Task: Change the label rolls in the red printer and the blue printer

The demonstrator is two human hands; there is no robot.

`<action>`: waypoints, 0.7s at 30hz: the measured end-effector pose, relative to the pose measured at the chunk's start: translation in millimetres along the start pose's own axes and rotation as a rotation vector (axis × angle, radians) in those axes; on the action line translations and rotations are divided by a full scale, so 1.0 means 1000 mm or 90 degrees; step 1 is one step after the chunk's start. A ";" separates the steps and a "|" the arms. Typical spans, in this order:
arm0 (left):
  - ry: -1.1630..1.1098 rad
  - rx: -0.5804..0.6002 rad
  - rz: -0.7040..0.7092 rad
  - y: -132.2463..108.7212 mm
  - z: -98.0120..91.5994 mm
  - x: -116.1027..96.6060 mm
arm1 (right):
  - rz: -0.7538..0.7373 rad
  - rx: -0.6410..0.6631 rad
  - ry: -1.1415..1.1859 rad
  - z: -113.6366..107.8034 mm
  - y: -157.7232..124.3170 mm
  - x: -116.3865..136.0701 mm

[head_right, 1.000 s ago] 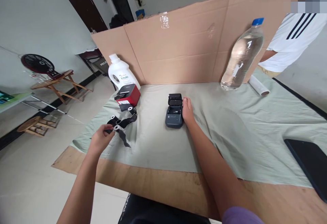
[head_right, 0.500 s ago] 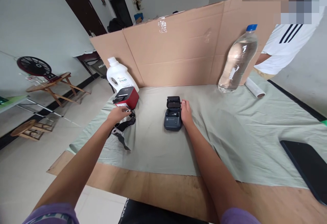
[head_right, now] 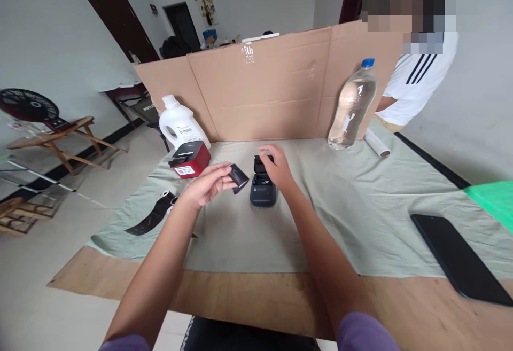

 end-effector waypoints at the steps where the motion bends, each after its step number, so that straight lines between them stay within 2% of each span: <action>1: -0.014 0.054 -0.017 0.003 0.020 0.002 | -0.015 0.015 -0.002 -0.001 0.003 0.013; 4: -0.022 0.166 -0.041 0.006 0.064 0.003 | -0.014 0.049 -0.003 -0.010 0.008 0.031; 7: 0.006 0.169 -0.031 0.010 0.082 -0.002 | 0.001 0.038 0.000 -0.032 0.013 0.033; 10: 0.045 0.111 -0.021 0.020 0.080 -0.002 | 0.002 0.029 0.017 -0.053 0.016 0.039; 13: 0.097 0.060 -0.029 0.032 0.070 0.006 | 0.004 0.069 -0.015 -0.056 0.016 0.052; 17: 0.191 -0.002 -0.009 0.041 0.054 0.007 | -0.014 0.208 -0.107 -0.031 0.006 0.070; 21: 0.244 0.023 -0.006 0.036 0.053 0.001 | 0.005 0.321 -0.183 -0.004 -0.008 0.068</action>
Point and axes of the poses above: each hand's wrist, its own y-axis towards the middle knuckle, its own z-axis out of the palm, x = y × z, the point moved 10 cm from there along y, towards the middle knuckle, and after that the axes turned 3 degrees about -x, right-handed, at the moved point
